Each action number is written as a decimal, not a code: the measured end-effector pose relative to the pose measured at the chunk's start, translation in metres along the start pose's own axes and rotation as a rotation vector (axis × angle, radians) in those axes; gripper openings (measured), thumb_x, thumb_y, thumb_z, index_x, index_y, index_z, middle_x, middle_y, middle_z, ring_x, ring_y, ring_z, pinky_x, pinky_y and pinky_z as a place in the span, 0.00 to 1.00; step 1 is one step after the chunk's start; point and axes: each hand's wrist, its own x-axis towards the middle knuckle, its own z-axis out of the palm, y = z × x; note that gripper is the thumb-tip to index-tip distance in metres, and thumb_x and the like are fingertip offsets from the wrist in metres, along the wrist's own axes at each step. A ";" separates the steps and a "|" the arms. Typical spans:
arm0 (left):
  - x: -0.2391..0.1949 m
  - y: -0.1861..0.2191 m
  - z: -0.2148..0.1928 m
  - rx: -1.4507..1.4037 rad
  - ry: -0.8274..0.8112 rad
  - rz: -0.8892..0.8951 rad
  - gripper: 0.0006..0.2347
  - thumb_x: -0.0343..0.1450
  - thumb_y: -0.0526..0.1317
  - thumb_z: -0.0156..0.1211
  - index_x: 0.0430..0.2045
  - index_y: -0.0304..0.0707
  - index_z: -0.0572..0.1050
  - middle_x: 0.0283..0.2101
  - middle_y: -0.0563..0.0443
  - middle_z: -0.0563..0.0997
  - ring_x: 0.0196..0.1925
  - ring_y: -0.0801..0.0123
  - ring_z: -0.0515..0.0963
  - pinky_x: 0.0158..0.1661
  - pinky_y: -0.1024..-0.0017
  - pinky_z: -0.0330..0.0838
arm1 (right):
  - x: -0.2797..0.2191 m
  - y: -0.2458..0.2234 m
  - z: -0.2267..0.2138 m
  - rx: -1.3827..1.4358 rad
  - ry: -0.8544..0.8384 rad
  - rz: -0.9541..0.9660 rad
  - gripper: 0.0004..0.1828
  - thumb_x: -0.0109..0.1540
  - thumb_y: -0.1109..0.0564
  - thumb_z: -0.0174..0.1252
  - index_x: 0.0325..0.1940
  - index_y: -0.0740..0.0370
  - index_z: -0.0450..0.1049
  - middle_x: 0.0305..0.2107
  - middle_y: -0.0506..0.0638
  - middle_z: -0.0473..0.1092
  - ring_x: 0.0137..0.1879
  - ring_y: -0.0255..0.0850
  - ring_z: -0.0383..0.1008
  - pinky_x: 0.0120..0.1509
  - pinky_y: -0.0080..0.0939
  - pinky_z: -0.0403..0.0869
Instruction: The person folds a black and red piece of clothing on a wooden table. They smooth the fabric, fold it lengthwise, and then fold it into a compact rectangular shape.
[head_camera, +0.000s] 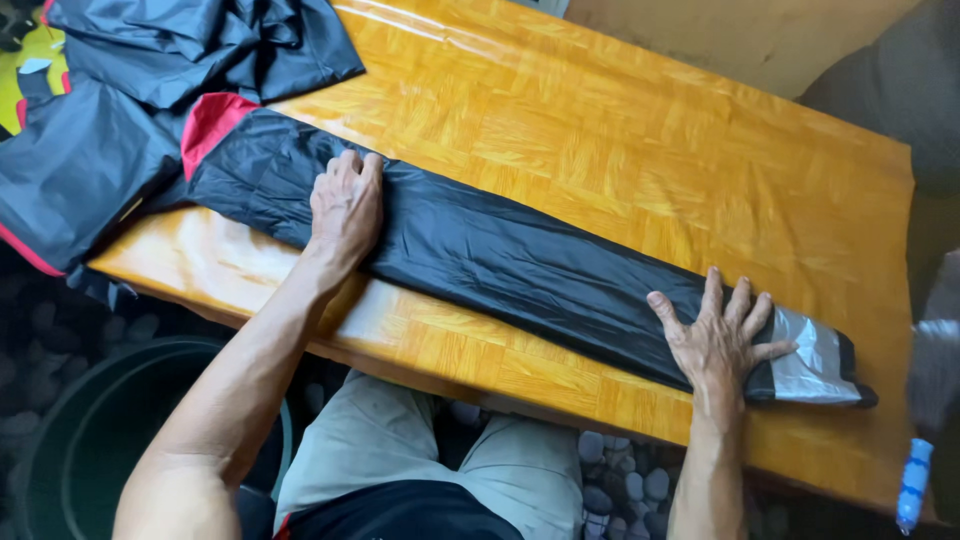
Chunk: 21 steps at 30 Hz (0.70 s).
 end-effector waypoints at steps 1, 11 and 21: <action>0.000 0.001 -0.001 0.000 0.000 0.003 0.03 0.73 0.32 0.46 0.36 0.37 0.68 0.38 0.40 0.70 0.36 0.43 0.73 0.32 0.48 0.73 | 0.000 0.000 0.000 0.001 0.000 0.003 0.56 0.56 0.12 0.33 0.78 0.47 0.54 0.74 0.61 0.46 0.79 0.62 0.36 0.64 0.94 0.33; 0.000 0.033 -0.042 0.026 -0.200 0.091 0.26 0.76 0.58 0.40 0.65 0.41 0.63 0.64 0.52 0.66 0.65 0.56 0.60 0.48 0.38 0.51 | 0.003 0.004 0.005 0.025 0.011 -0.014 0.57 0.57 0.12 0.34 0.77 0.48 0.55 0.74 0.63 0.47 0.79 0.65 0.36 0.64 0.94 0.30; 0.007 0.134 -0.039 -0.111 -0.602 0.457 0.27 0.77 0.62 0.29 0.75 0.66 0.49 0.78 0.50 0.51 0.79 0.41 0.43 0.59 0.14 0.26 | -0.010 -0.006 -0.016 0.014 -0.064 0.005 0.55 0.61 0.12 0.32 0.80 0.48 0.50 0.75 0.63 0.45 0.81 0.61 0.32 0.65 0.95 0.37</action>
